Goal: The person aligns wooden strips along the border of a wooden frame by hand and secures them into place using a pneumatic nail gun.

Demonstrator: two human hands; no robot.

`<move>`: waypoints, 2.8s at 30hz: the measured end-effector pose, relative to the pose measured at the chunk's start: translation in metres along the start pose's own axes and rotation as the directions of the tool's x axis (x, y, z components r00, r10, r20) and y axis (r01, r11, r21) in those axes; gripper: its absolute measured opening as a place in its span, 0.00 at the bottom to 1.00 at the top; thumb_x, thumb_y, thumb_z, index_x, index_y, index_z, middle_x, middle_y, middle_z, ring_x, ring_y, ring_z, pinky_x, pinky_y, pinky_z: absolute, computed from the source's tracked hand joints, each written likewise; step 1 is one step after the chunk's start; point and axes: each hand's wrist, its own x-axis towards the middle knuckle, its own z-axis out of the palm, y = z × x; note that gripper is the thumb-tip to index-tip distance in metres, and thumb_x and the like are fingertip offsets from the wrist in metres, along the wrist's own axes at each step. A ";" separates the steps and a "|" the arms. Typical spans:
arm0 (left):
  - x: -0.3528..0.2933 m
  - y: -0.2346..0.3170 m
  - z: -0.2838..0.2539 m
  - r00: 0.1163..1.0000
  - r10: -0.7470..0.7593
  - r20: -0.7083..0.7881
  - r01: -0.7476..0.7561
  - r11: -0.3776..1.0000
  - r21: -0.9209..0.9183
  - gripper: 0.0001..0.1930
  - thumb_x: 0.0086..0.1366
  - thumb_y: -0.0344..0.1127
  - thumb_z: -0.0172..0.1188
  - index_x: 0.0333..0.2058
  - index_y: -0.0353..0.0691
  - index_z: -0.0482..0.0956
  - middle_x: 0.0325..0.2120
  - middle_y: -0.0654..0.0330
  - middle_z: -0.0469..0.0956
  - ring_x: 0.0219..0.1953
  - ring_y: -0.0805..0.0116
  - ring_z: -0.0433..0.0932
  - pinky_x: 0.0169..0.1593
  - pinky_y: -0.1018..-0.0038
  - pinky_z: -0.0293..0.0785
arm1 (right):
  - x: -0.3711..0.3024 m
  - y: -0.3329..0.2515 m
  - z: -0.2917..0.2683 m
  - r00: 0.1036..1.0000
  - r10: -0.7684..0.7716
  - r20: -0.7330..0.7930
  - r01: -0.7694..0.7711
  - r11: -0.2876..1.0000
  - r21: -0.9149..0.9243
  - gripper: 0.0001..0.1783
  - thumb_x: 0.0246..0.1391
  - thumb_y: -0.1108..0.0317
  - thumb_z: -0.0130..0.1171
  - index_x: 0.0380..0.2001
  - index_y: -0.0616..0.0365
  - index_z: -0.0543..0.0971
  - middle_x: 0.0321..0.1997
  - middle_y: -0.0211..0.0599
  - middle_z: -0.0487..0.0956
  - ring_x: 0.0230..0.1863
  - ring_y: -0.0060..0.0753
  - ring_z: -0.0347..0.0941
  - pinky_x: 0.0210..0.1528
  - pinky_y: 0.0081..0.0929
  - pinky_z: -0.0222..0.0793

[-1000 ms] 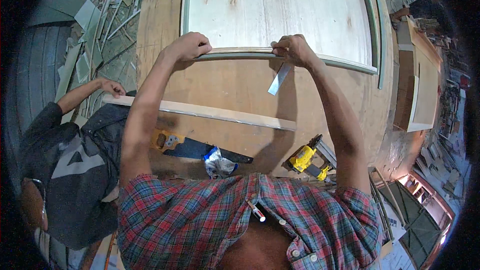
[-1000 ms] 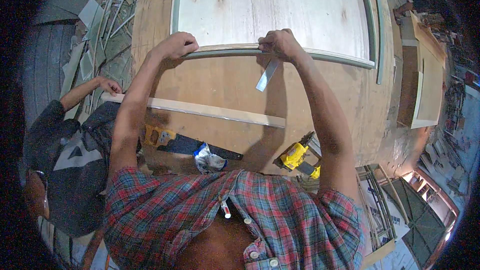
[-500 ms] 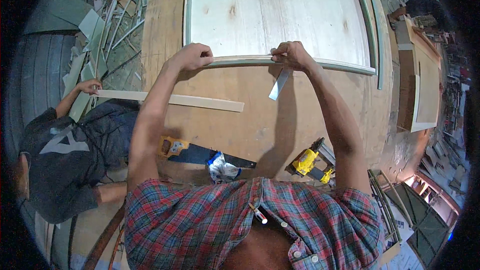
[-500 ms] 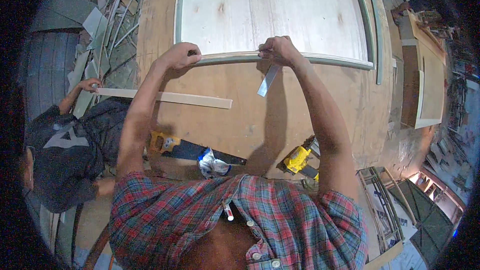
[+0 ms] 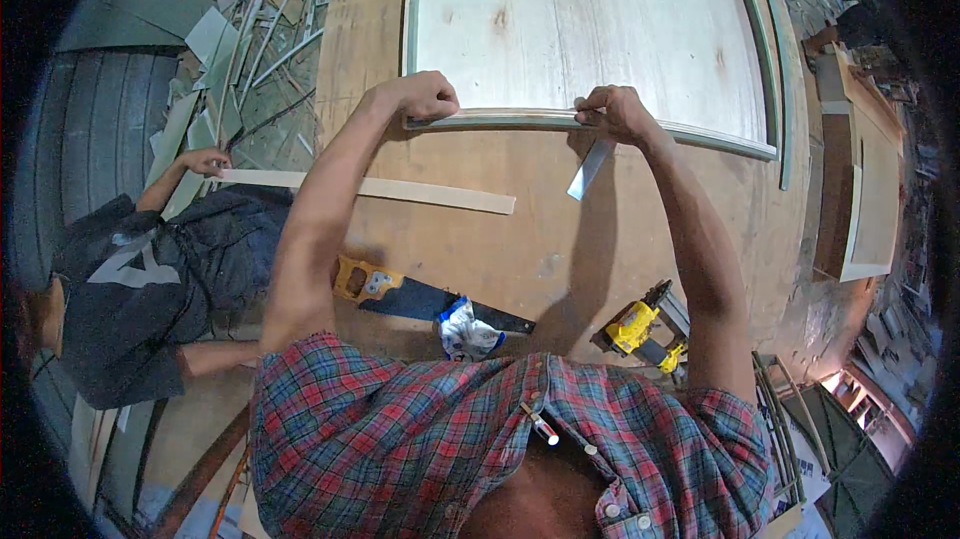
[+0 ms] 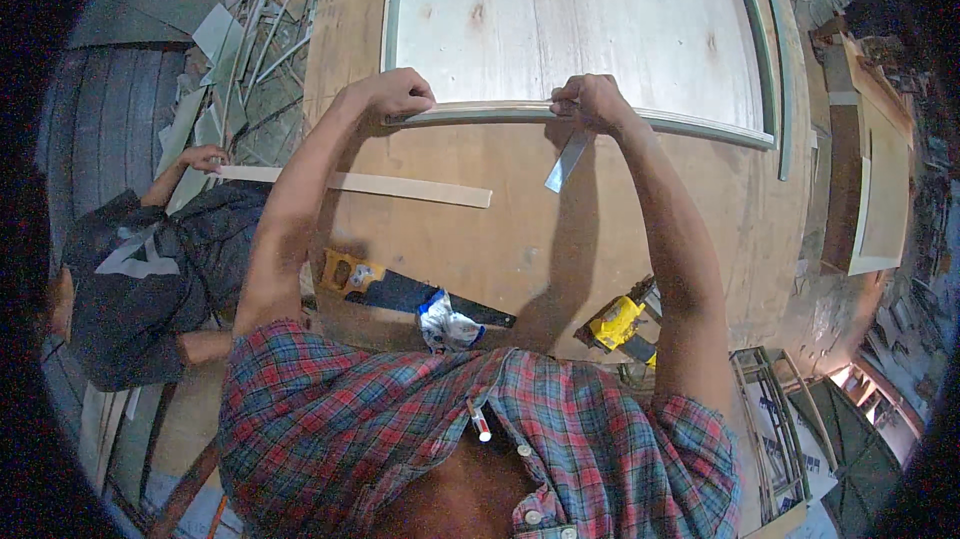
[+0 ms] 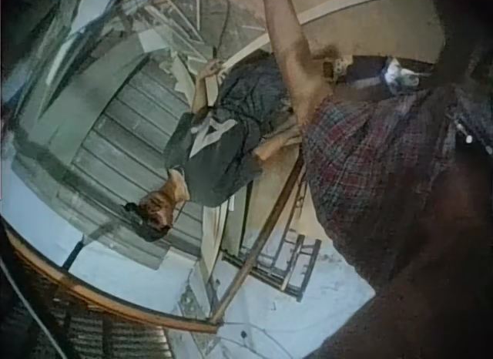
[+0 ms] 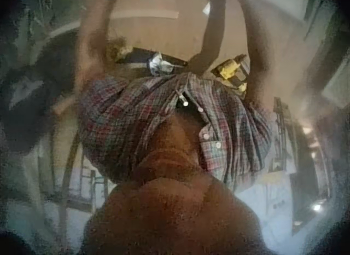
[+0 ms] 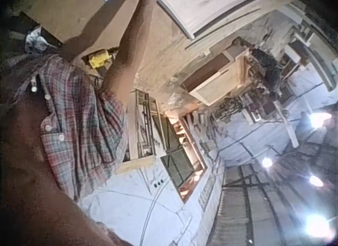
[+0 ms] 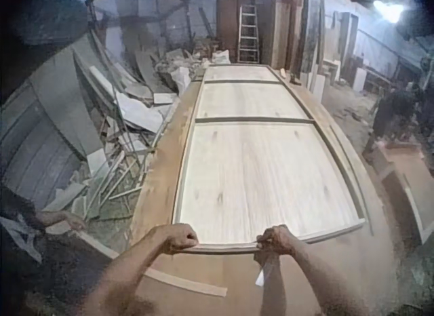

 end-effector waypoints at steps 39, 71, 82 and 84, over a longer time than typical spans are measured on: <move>0.021 0.090 0.071 0.911 -0.135 -0.390 0.377 0.657 0.653 0.19 0.53 0.40 0.67 0.43 0.42 0.77 0.39 0.51 0.82 0.45 0.53 0.81 0.49 0.59 0.77 | -0.449 -0.078 0.143 0.758 0.471 -0.451 -0.468 0.875 0.126 0.41 0.44 0.57 0.65 0.64 0.52 0.65 0.56 0.44 0.74 0.58 0.49 0.68 0.61 0.52 0.56; 0.059 0.113 0.068 0.939 -0.251 -0.237 0.341 0.578 0.741 0.19 0.39 0.39 0.76 0.35 0.46 0.88 0.38 0.58 0.86 0.42 0.63 0.85 0.41 0.68 0.82 | -0.266 -0.019 0.116 0.995 0.100 -0.029 -0.104 0.973 -0.206 0.46 0.48 0.47 0.65 0.65 0.58 0.60 0.51 0.51 0.77 0.48 0.54 0.77 0.45 0.48 0.76; 0.050 0.102 0.070 0.922 -0.041 -0.386 0.319 0.645 0.694 0.16 0.43 0.31 0.71 0.35 0.41 0.86 0.35 0.51 0.85 0.41 0.56 0.84 0.41 0.61 0.82 | -0.247 -0.024 0.088 0.957 0.143 -0.254 -0.185 0.971 -0.150 0.41 0.49 0.62 0.63 0.66 0.46 0.60 0.52 0.46 0.76 0.57 0.53 0.71 0.57 0.46 0.68; 0.053 0.109 0.072 0.927 0.058 -0.371 0.252 0.637 0.728 0.13 0.49 0.32 0.67 0.36 0.42 0.86 0.37 0.51 0.84 0.42 0.55 0.84 0.42 0.60 0.81 | -0.253 -0.024 0.097 0.946 0.203 -0.252 -0.252 0.951 -0.179 0.35 0.53 0.65 0.57 0.65 0.49 0.61 0.52 0.47 0.76 0.55 0.52 0.72 0.58 0.47 0.67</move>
